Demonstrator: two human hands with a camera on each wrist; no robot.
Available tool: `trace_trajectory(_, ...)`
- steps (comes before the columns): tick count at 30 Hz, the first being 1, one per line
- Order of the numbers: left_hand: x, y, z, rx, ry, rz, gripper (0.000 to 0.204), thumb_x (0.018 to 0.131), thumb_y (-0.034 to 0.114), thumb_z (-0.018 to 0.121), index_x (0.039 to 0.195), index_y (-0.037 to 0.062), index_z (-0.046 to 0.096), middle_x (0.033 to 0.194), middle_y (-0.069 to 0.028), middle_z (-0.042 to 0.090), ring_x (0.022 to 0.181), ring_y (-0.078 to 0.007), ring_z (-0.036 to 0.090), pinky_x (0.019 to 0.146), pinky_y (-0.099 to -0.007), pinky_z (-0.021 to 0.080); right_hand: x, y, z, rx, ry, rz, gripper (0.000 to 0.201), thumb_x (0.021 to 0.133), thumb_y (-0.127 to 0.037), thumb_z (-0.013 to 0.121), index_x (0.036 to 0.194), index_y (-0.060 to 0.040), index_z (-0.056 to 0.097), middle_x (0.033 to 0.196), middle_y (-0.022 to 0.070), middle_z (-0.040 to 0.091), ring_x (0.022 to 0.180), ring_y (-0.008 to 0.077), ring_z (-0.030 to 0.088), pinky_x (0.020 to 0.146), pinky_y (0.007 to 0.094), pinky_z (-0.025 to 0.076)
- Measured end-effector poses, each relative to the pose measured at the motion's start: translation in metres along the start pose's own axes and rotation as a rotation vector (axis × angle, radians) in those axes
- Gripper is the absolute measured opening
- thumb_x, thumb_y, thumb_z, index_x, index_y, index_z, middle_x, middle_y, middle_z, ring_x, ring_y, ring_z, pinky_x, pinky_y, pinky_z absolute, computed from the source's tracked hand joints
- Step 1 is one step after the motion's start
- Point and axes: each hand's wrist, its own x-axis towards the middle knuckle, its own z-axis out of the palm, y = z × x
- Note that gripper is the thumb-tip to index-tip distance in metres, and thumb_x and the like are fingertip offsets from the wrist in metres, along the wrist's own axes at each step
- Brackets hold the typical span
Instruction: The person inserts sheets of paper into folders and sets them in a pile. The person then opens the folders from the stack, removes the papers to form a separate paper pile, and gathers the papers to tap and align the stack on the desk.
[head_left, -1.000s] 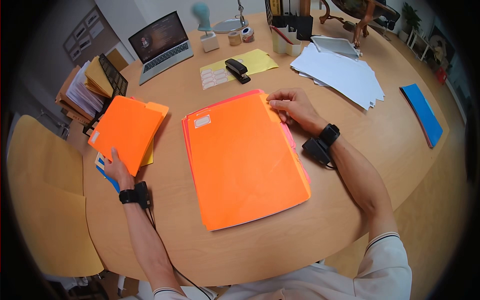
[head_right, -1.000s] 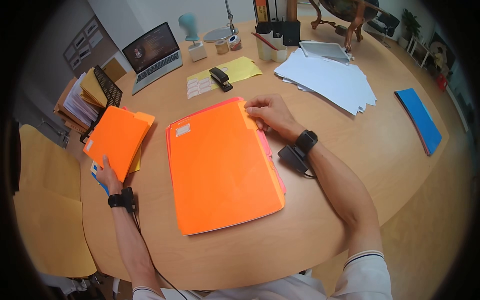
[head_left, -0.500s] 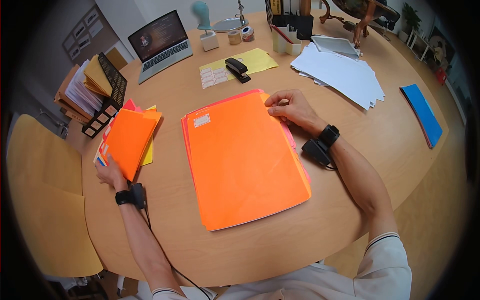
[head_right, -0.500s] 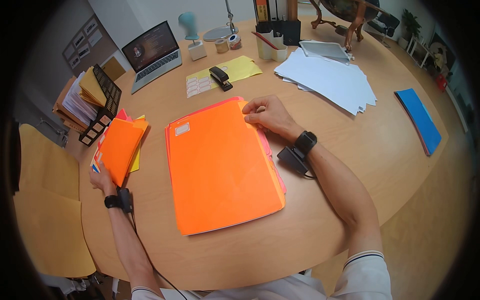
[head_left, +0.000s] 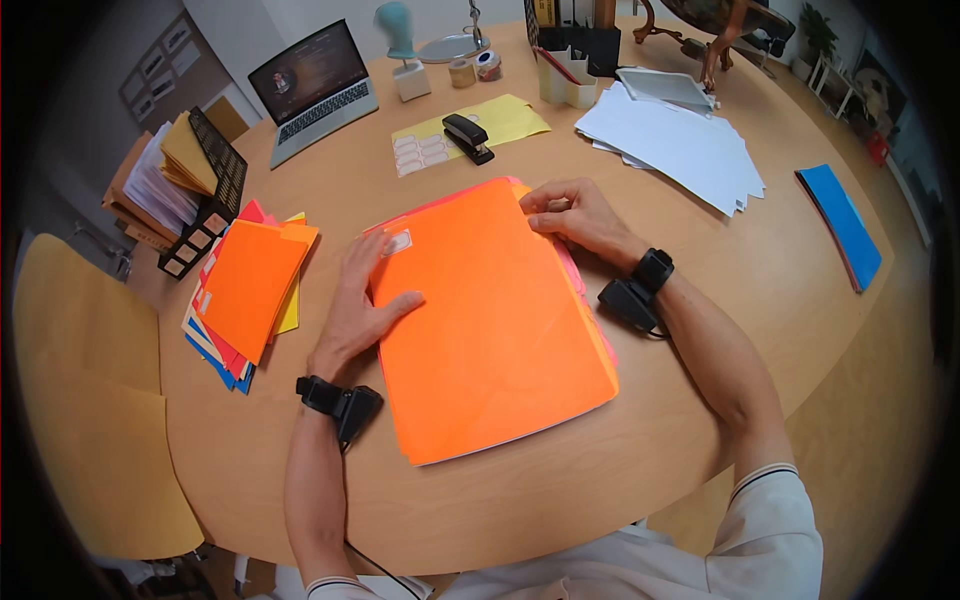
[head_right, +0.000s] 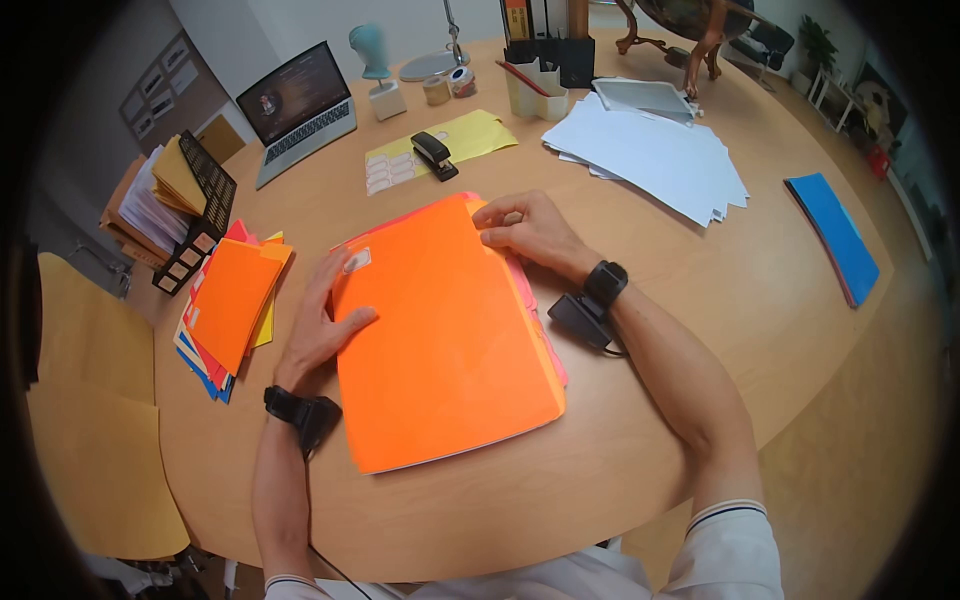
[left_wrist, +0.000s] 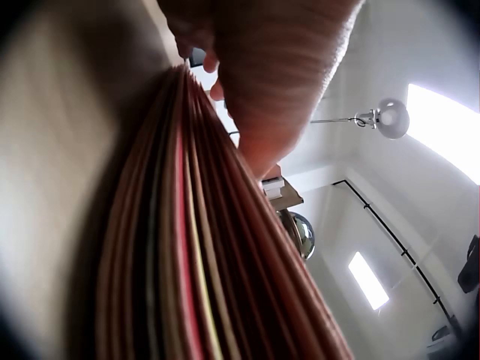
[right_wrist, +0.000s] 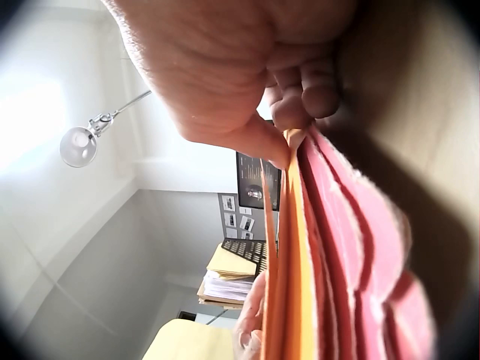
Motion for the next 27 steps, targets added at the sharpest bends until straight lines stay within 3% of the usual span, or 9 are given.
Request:
trace_trajectory(3, -0.002, -0.009, 0.007, 0.034, -0.017, -0.015, 0.087, 0.079, 0.041, 0.085, 0.147, 0.0014, 0.047, 0.16, -0.0212, 0.035, 0.153, -0.0368, 0.022, 0.123, -0.0478, 0.024, -0.004, -0.008, 0.005, 0.096, 0.034, -0.016, 0.031, 0.087, -0.003, 0.073, 0.118, 0.0007, 0.072, 0.076, -0.0023, 0.06, 0.067, 0.0055, 0.052, 0.06, 0.0214, 0.041)
trace_trajectory(6, -0.002, -0.008, 0.006, 0.041, -0.011, 0.005, 0.088, 0.079, 0.043, 0.085, 0.147, 0.0016, 0.047, 0.161, -0.0214, 0.034, 0.153, -0.0371, 0.021, 0.123, -0.048, 0.024, -0.007, -0.012, 0.006, 0.063, 0.041, -0.111, 0.038, 0.083, -0.001, 0.075, 0.121, -0.0028, 0.073, 0.088, 0.0029, 0.066, 0.075, 0.0081, 0.059, 0.064, 0.0248, 0.048)
trace_trajectory(13, -0.003, -0.01, 0.008, 0.022, 0.022, 0.002, 0.088, 0.08, 0.038, 0.085, 0.149, 0.0039, 0.045, 0.161, -0.0166, 0.036, 0.153, -0.0352, 0.023, 0.124, -0.0462, 0.02, -0.011, -0.027, 0.015, -0.132, 0.137, -0.375, 0.043, 0.076, 0.002, 0.078, 0.118, -0.0096, 0.076, 0.1, 0.0017, 0.065, 0.094, 0.0155, 0.06, 0.08, 0.0269, 0.048)
trace_trajectory(15, -0.002, -0.01, 0.008, 0.018, 0.042, 0.009, 0.088, 0.08, 0.042, 0.084, 0.148, 0.001, 0.045, 0.158, -0.0213, 0.037, 0.152, -0.0373, 0.025, 0.122, -0.0474, 0.025, -0.008, -0.028, 0.014, -0.184, 0.063, -0.493, 0.039, 0.079, 0.0, 0.075, 0.118, -0.0065, 0.075, 0.106, 0.0057, 0.067, 0.093, 0.0187, 0.059, 0.083, 0.0288, 0.047)
trace_trajectory(19, -0.003, -0.008, 0.01, -0.037, 0.066, -0.02, 0.087, 0.082, 0.041, 0.083, 0.148, 0.0012, 0.044, 0.156, -0.0213, 0.039, 0.151, -0.0375, 0.026, 0.122, -0.0474, 0.025, -0.008, -0.038, 0.011, -0.162, -0.091, -0.456, 0.036, 0.084, -0.006, 0.071, 0.12, -0.0053, 0.074, 0.121, 0.0097, 0.068, 0.103, 0.0185, 0.061, 0.088, 0.031, 0.048)
trace_trajectory(21, -0.003, -0.008, 0.009, -0.009, 0.061, -0.025, 0.09, 0.083, 0.036, 0.083, 0.153, 0.0037, 0.037, 0.155, -0.0216, 0.04, 0.147, -0.034, 0.034, 0.121, -0.0433, 0.028, -0.012, -0.043, 0.016, -0.142, -0.185, -0.361, 0.047, 0.089, -0.013, 0.068, 0.135, -0.006, 0.064, 0.137, 0.0128, 0.062, 0.115, 0.0191, 0.06, 0.096, 0.0342, 0.049)
trace_trajectory(22, -0.003, -0.006, 0.009, -0.009, 0.061, -0.026, 0.09, 0.083, 0.036, 0.083, 0.153, 0.0037, 0.037, 0.155, -0.0216, 0.04, 0.147, -0.034, 0.034, 0.121, -0.0433, 0.028, -0.015, -0.047, 0.021, -0.142, -0.186, -0.361, 0.047, 0.089, -0.013, 0.068, 0.135, -0.006, 0.064, 0.137, 0.0128, 0.062, 0.115, 0.0191, 0.06, 0.096, 0.0342, 0.049)
trace_trajectory(24, -0.002, -0.003, 0.008, -0.016, 0.069, -0.015, 0.086, 0.087, 0.035, 0.079, 0.153, 0.0013, 0.036, 0.154, -0.0214, 0.04, 0.146, -0.033, 0.035, 0.121, -0.0424, 0.029, -0.022, -0.052, 0.036, 0.031, -0.276, -0.257, 0.065, 0.091, -0.016, 0.067, 0.152, -0.0089, 0.045, 0.145, 0.0133, 0.055, 0.12, 0.0204, 0.059, 0.103, 0.0363, 0.047)
trace_trajectory(27, -0.003, -0.014, 0.011, -0.035, 0.083, -0.02, 0.075, 0.096, 0.032, 0.069, 0.154, -0.0005, 0.034, 0.156, -0.0202, 0.039, 0.146, -0.0309, 0.035, 0.121, -0.0416, 0.028, -0.026, -0.049, 0.052, -0.058, -0.429, -0.365, 0.075, 0.094, -0.019, 0.066, 0.159, -0.0105, 0.031, 0.151, 0.014, 0.049, 0.121, 0.0227, 0.059, 0.104, 0.0369, 0.047)
